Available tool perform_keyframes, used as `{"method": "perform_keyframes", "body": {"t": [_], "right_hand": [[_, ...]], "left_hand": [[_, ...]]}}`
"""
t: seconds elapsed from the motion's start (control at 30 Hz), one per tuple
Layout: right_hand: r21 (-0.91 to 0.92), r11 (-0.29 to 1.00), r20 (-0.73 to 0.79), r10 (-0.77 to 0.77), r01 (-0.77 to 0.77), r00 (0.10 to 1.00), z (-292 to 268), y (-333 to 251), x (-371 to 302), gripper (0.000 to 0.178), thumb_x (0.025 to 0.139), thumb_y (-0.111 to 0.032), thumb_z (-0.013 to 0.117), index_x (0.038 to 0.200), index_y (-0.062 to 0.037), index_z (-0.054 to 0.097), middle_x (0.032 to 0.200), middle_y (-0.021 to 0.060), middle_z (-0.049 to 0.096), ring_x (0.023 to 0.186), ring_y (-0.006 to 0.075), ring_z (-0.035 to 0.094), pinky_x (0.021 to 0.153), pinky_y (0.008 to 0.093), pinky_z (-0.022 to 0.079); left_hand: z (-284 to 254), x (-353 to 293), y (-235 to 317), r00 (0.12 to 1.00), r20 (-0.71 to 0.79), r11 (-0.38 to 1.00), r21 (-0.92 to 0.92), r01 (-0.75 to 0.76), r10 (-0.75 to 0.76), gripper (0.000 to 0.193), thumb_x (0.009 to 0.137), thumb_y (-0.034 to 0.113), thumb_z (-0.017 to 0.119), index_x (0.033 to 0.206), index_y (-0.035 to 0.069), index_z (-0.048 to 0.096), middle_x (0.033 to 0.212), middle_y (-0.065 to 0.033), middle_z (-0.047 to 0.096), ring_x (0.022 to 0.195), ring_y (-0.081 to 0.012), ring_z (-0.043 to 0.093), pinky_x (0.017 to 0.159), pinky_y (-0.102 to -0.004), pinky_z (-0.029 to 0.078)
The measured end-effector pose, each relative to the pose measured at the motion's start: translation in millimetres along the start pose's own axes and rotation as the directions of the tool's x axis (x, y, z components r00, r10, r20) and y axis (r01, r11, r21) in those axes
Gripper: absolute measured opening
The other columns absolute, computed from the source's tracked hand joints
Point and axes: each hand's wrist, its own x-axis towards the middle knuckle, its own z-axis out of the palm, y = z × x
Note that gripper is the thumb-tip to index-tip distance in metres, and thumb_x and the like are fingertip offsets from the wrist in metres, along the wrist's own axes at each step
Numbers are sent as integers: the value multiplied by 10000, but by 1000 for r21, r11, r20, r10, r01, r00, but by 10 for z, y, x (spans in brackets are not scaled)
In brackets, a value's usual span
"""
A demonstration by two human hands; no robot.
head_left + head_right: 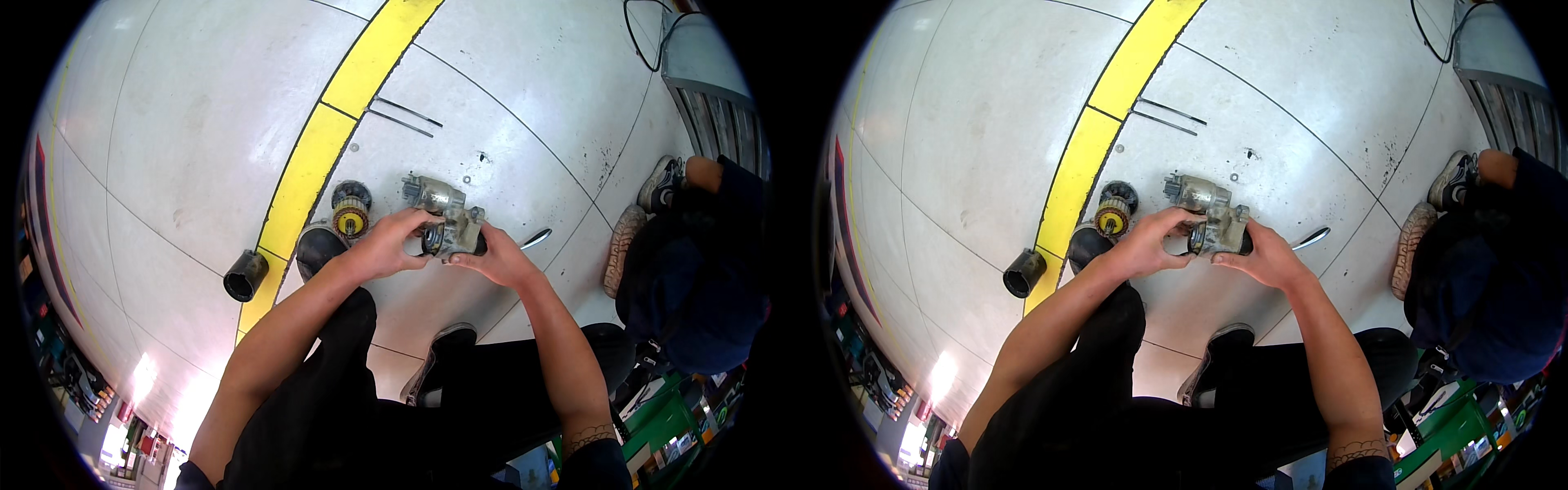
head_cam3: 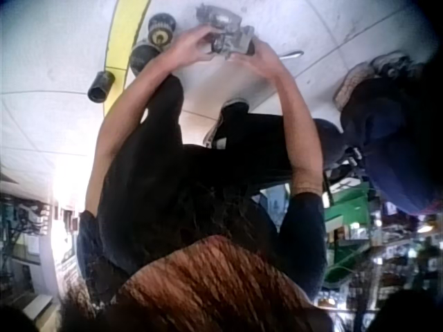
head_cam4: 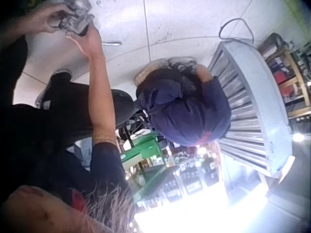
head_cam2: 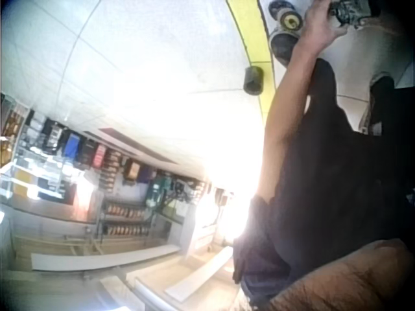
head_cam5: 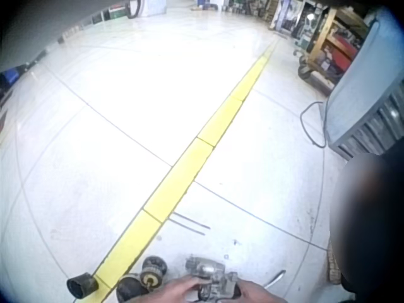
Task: The person sits on the floor and assembles mechanical parts by hand. They insert a cylindrical component into a housing, then attach a larger metal casing, rotating and adjusting the pieces to fit them together.
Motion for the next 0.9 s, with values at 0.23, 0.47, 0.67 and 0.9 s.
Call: {"method": "perform_keyframes", "body": {"t": [0.23,0.47,0.67,0.9], "right_hand": [[18,1000,2,19,-19,1000,7,10,5,854,804,-465,963,1412,20,609,1283,213,756,1194,343,722,1033,430,547],[-10,1000,-30,0,0,1000,15,16,-4,870,794,-462,965,1426,15,605,1290,218,753,1203,351,720,1049,434,539],[-11,1000,-28,-1,1,1000,17,-5,-5,845,806,-431,958,1430,16,605,1299,220,750,1217,348,714,1060,433,534],[69,997,-29,19,-16,999,36,101,11,845,804,-392,966,1437,30,599,1314,216,745,1225,338,708,1080,426,527]], "left_hand": [[2,5,15,1000,8,999,-18,28,-28,711,766,18,882,1437,82,657,1298,-142,703,1132,-286,729,1018,-401,590],[1,8,-1,1000,5,999,-28,22,-22,699,771,16,879,1431,72,657,1310,-141,695,1150,-279,723,1031,-400,585],[11,9,-37,999,12,999,-27,36,-36,707,775,11,876,1442,79,652,1332,-143,687,1177,-279,716,1044,-399,585],[98,-88,-20,998,-58,986,-164,21,-31,720,830,-45,850,1497,110,628,1471,-132,609,1287,-269,670,1106,-398,580]]}}
